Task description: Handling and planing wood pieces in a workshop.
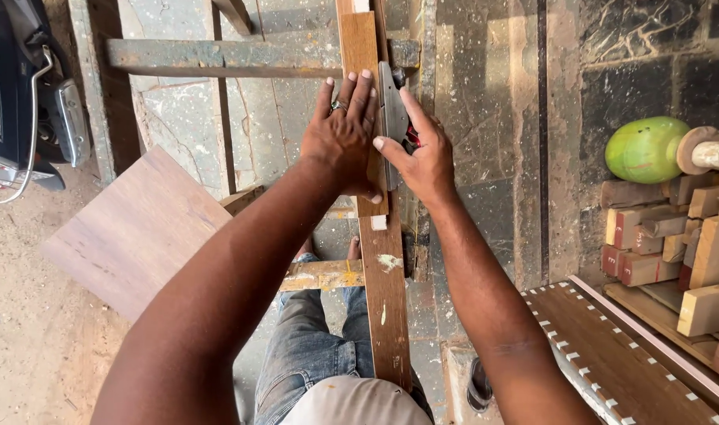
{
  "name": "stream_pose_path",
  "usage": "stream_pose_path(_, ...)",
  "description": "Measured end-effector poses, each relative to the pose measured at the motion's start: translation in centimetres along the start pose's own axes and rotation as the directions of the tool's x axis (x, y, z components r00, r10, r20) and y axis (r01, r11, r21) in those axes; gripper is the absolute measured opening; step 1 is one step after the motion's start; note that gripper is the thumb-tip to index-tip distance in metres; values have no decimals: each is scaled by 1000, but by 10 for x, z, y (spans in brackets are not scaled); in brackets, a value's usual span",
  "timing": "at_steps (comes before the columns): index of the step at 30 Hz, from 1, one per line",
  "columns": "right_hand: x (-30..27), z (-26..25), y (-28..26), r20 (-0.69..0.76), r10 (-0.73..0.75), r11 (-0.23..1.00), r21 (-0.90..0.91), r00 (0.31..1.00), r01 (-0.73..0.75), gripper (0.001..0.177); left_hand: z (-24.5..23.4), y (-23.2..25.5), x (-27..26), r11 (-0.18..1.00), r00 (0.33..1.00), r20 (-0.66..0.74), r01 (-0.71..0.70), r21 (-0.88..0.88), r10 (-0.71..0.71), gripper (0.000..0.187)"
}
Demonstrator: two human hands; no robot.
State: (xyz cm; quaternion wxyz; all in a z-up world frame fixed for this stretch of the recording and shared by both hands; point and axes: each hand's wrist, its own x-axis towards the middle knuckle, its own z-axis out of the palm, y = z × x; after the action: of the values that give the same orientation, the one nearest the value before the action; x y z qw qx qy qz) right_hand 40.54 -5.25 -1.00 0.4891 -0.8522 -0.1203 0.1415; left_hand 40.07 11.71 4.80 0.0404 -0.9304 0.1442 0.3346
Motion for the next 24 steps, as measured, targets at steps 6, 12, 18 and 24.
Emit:
stream_pose_path(6,-10,5,34,-21,-257,962,-101,966,254,72,8,-1,1,1000,999,-37,24,-12,-24,152)
stream_pose_path(12,-162,7,48,-17,-189,968,-171,982,183,74,1,-1,1,1000,1000,-16,19,-17,-20,147)
stream_pose_path(18,-116,5,49,-23,-170,978,-127,985,166,70,-6,-3,-1,999,1000,3,10,53,-10,150)
stream_pose_path(24,-158,1,34,-55,-221,967,-145,974,211,69,-15,-6,-3,1000,999,38,-4,13,4,147)
